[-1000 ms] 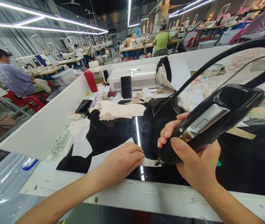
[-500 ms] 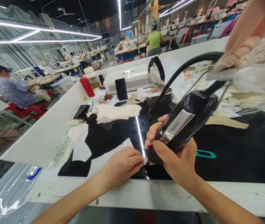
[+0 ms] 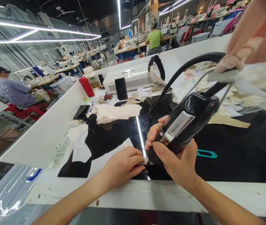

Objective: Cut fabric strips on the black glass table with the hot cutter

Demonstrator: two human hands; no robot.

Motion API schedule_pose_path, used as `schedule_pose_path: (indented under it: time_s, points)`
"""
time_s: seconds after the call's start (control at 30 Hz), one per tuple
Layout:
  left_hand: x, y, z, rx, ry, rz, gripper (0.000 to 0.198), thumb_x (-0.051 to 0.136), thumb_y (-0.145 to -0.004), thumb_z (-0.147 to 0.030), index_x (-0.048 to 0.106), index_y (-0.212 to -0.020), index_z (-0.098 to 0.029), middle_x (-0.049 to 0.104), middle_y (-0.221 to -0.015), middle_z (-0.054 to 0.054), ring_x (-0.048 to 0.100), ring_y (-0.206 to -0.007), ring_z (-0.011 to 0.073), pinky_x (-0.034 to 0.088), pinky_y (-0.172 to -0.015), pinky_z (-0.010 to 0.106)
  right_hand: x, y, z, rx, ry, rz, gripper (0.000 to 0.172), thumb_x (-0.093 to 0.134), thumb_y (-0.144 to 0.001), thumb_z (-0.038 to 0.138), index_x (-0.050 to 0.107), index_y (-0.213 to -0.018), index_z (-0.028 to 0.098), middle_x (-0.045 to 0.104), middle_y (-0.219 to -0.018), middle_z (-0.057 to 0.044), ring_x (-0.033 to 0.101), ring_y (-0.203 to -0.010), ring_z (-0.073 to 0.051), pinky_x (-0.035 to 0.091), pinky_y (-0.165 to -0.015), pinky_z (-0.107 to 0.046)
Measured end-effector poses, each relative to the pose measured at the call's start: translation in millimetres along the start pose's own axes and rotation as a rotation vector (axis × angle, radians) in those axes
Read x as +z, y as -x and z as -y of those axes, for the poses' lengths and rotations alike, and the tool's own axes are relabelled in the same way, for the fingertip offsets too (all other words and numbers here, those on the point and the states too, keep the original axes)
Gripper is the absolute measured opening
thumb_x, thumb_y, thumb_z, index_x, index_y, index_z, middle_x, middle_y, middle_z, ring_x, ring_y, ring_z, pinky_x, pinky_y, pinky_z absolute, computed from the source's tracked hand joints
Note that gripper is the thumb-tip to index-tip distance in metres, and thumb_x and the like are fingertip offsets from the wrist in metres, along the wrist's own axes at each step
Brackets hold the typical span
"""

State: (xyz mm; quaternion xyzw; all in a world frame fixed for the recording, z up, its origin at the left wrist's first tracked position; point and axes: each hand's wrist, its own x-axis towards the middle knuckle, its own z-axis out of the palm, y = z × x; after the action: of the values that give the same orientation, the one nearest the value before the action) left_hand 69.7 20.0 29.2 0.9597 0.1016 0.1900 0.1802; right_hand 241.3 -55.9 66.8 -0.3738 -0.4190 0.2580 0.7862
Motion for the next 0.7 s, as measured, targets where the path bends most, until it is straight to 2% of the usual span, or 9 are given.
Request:
schedule_pose_path:
  time_s: [0.2,0.37,0.53,0.7]
  points:
    - [1.8,-0.5,0.1,-0.017,-0.016,0.028,0.013,0.065,-0.107,-0.026,0.074,-0.112,-0.017,0.076,-0.116,0.010,0.071,-0.104,0.0224,0.058,-0.092,0.034,0.5,-0.5,-3.2,-0.019,-0.017,-0.022,0.033,0.085,-0.085,0.029,0.060,-0.107,0.028,0.068,-0.082,0.005,0.066,-0.066,-0.015,0.059,-0.063,-0.033]
    - [5.0,-3.2,1.9,0.068,-0.143,-0.010,0.016,0.057,-0.110,-0.019,0.070,-0.102,-0.016,0.076,-0.102,0.008,0.071,-0.094,0.0204,0.058,-0.087,0.033,-0.5,0.1,-3.2,-0.028,-0.023,-0.002,0.032,0.084,-0.086,0.026,0.061,-0.108,0.028,0.068,-0.085,0.005,0.066,-0.068,-0.015,0.059,-0.065,-0.033]
    - [5.5,-6.6,3.4,0.178,-0.298,-0.045,0.030,0.047,-0.113,-0.020,0.066,-0.091,-0.017,0.074,-0.090,0.005,0.071,-0.084,0.0181,0.061,-0.082,0.032,-1.6,1.2,-4.2,-0.028,-0.018,0.011,0.032,0.086,-0.088,0.037,0.061,-0.108,0.030,0.066,-0.083,0.005,0.065,-0.066,-0.015,0.059,-0.062,-0.031]
    - [5.3,-9.1,2.2,0.207,-0.311,-0.104,0.035,0.044,-0.113,-0.019,0.064,-0.084,-0.018,0.074,-0.084,0.005,0.071,-0.079,0.0177,0.062,-0.078,0.032,-0.3,1.5,-4.2,-0.024,-0.020,0.007,0.033,0.086,-0.087,0.034,0.063,-0.110,0.031,0.067,-0.084,0.004,0.065,-0.067,-0.014,0.060,-0.064,-0.031]
